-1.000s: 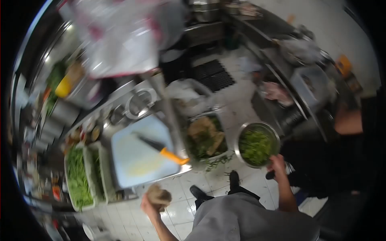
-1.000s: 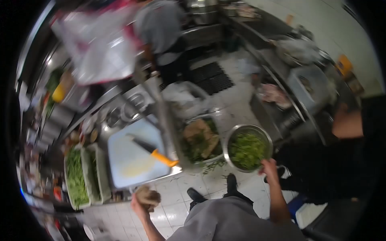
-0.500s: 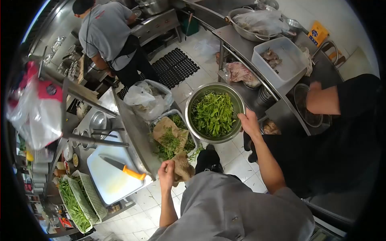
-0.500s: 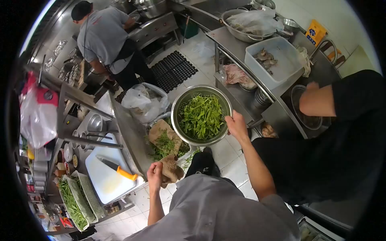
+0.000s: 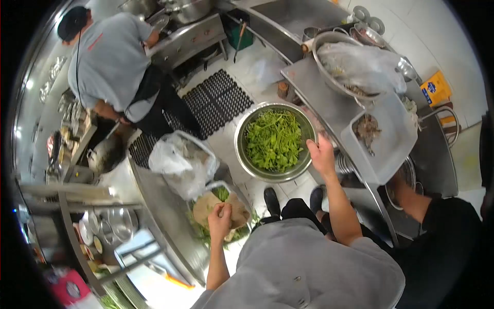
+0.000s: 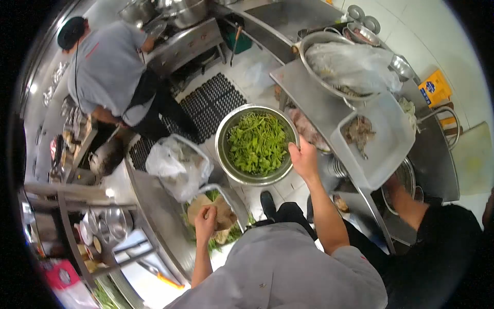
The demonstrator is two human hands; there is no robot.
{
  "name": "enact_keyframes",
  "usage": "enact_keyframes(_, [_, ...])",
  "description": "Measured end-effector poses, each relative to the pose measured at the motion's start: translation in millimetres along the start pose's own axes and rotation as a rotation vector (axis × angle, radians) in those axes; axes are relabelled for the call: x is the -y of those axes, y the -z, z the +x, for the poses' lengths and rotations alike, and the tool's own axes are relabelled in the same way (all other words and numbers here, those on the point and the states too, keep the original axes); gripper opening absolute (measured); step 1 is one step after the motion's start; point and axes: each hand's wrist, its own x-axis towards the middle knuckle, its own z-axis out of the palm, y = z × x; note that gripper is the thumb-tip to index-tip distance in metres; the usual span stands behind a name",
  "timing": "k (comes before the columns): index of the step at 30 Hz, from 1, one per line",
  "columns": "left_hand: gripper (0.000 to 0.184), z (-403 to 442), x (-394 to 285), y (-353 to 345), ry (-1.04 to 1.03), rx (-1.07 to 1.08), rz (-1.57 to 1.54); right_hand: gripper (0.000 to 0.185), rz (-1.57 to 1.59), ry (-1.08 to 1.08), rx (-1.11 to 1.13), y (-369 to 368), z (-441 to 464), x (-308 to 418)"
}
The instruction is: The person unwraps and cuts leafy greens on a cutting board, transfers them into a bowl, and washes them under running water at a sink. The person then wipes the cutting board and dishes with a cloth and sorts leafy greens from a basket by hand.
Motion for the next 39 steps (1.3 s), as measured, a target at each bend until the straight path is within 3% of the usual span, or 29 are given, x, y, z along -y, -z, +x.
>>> enact_keyframes(7, [0.025,180,-123,-20,-0.223,-0.033,0.132,0.026,0.023,-0.032,-0.172,-40,97,-47])
enact_keyframes(8, [0.026,212,-127,-25,-0.255,-0.022,0.157,0.023,0.210,-0.257,-0.086,-50,112,-56])
enact_keyframes(9, [0.027,241,-129,-29,-0.285,-0.011,0.186,0.018,0.285,-0.292,-0.061,-55,130,-37])
enact_keyframes(10, [0.028,271,-125,-33,-0.309,0.000,0.224,0.014,0.223,-0.468,0.003,-64,151,-50])
enact_keyframes(12, [0.039,338,-63,-37,-0.068,0.055,0.253,0.013,0.013,-0.233,-0.047,-98,205,-88])
enact_keyframes(13, [0.037,361,-36,-37,-0.162,0.004,0.378,0.013,-0.044,-0.132,-0.065,-109,241,-81])
enact_keyframes(14, [0.046,365,0,-35,-0.100,-0.053,0.396,0.013,-0.006,-0.076,-0.044,-116,275,-77])
enact_keyframes(15, [0.049,372,40,-21,0.105,0.055,0.536,0.013,0.030,-0.040,-0.019,-121,300,-54])
enact_keyframes(17, [0.053,363,83,-3,0.019,0.385,0.971,0.018,0.153,-0.016,-0.075,-119,376,-3])
enact_keyframes(18, [0.054,350,127,9,0.250,0.294,0.843,0.024,0.118,0.023,-0.122,-120,413,-3])
enact_keyframes(19, [0.059,315,108,14,-0.004,0.230,0.938,0.027,0.145,0.048,-0.230,-122,451,6])
enact_keyframes(21, [0.059,325,85,3,0.270,0.214,0.817,0.027,0.120,0.052,-0.418,-114,520,31])
enact_keyframes(22, [0.059,340,74,-1,0.372,0.211,0.783,0.026,0.136,0.157,-0.545,-114,558,27])
enact_keyframes(23, [0.059,360,65,-3,0.448,0.221,0.756,0.027,0.056,0.036,-0.554,-109,591,20])
enact_keyframes(25, [0.059,406,51,-9,0.480,0.225,0.722,0.026,-0.089,0.088,-0.725,-109,667,-37])
enact_keyframes(27, [0.059,460,43,-13,0.483,0.234,0.702,0.024,-0.286,-0.064,-0.755,-106,714,-58])
enact_keyframes(28, [0.059,490,38,-13,0.474,0.237,0.694,0.024,-0.401,-0.054,-0.770,-107,740,-97])
enact_keyframes(30, [0.060,550,21,-8,0.449,0.227,0.668,0.028,-0.293,-0.187,-0.689,-115,761,-129])
enact_keyframes(31, [0.060,582,8,-5,0.428,0.219,0.655,0.028,-0.420,-0.234,-0.735,-120,778,-192])
enact_keyframes(32, [0.060,611,2,-1,0.406,0.213,0.647,0.030,-0.380,-0.477,-0.578,-113,788,-251])
enact_keyframes(34, [0.060,678,-11,17,0.280,0.178,0.647,0.038,-0.018,-0.741,-0.391,-122,767,-238])
enact_keyframes(36, [0.061,756,-30,38,0.133,0.103,0.612,0.050,-0.176,-0.958,-0.270,-114,767,-196])
enact_keyframes(37, [0.053,787,-89,38,0.185,0.054,0.535,0.055,-0.333,-0.916,-0.285,-117,769,-187])
enact_keyframes(38, [0.047,830,-96,40,0.115,0.011,0.403,0.060,-0.494,-0.881,-0.305,-119,771,-178])
enact_keyframes(39, [0.038,875,-108,37,-0.085,-0.024,0.493,0.064,-0.737,-0.658,-0.401,-119,789,-181])
